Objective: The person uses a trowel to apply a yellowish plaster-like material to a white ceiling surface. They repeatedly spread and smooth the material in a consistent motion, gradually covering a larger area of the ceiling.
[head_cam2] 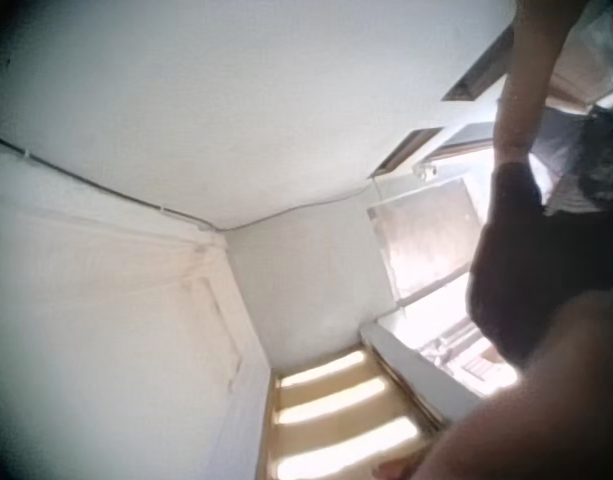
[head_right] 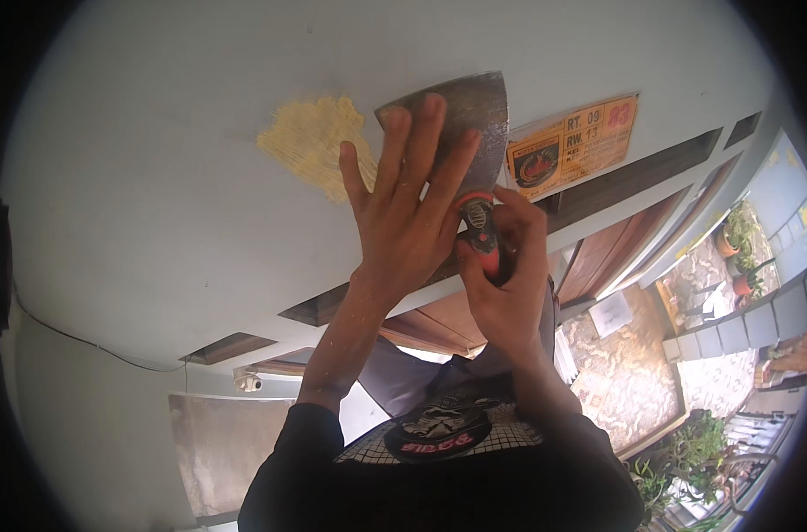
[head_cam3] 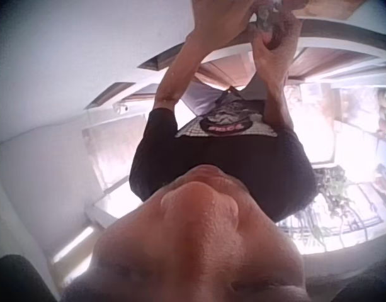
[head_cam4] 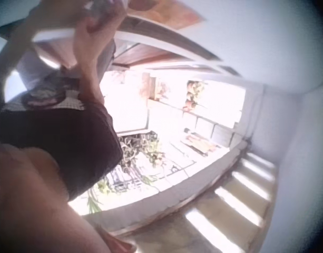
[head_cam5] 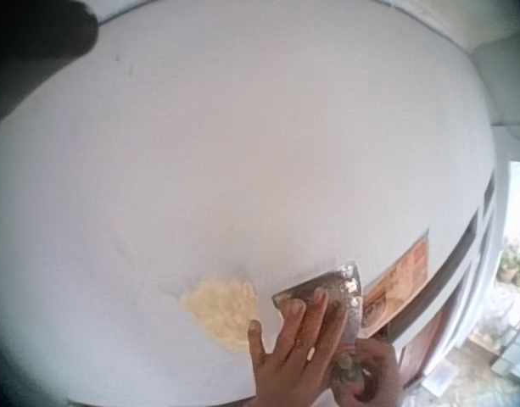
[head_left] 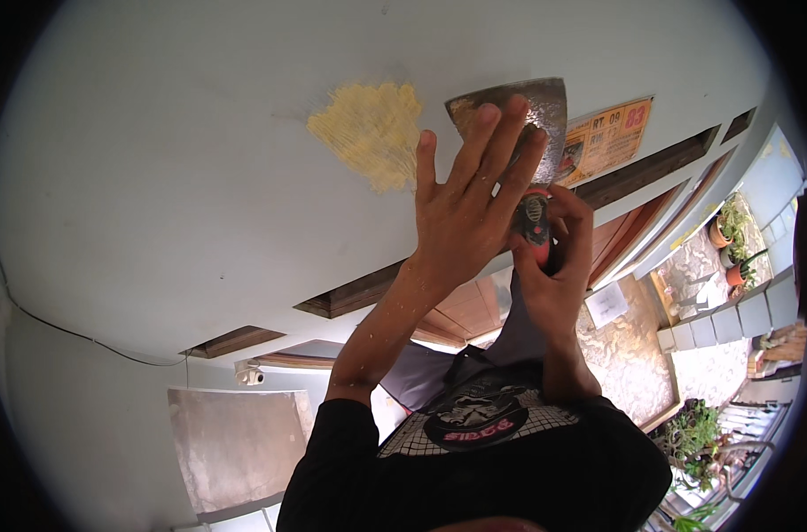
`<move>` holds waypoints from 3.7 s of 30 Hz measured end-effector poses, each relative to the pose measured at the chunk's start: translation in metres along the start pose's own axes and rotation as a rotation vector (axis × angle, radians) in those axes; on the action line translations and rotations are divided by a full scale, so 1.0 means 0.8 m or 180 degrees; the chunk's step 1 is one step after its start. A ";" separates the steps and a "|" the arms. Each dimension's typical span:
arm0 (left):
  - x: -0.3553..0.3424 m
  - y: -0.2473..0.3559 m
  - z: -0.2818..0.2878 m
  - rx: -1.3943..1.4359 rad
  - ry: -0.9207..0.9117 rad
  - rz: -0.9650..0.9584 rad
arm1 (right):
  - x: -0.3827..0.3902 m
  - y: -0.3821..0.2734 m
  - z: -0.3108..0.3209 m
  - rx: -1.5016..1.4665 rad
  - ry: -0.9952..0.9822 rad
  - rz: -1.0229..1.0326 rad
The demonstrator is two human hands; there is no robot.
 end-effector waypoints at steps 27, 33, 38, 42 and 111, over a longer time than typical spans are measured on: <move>0.012 -0.017 -0.052 0.0586 0.0155 0.0275 | 0.026 0.025 -0.018 -0.1562 -0.0610 -0.1353; 0.005 -0.014 -0.057 0.0571 0.0392 0.0415 | 0.014 0.016 -0.025 -0.1223 -0.0357 -0.1297; -0.008 -0.033 -0.052 0.0365 0.0633 0.0325 | 0.010 0.034 -0.031 -0.1201 -0.0598 -0.1280; 0.010 -0.022 -0.062 0.0305 0.0488 0.0287 | 0.017 0.027 -0.026 -0.0982 -0.0497 -0.1263; 0.045 -0.022 -0.053 0.0603 0.0277 0.0606 | 0.072 0.053 -0.024 -0.0029 -0.0790 -0.1134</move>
Point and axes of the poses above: each hand's wrist, its own x-axis away from the middle knuckle, its own z-axis out of the back of the hand, y = z × x, the point moved 1 cm from there along -x, towards the middle knuckle, and after that the axes turned 14 degrees about x, right-handed, at the moved point
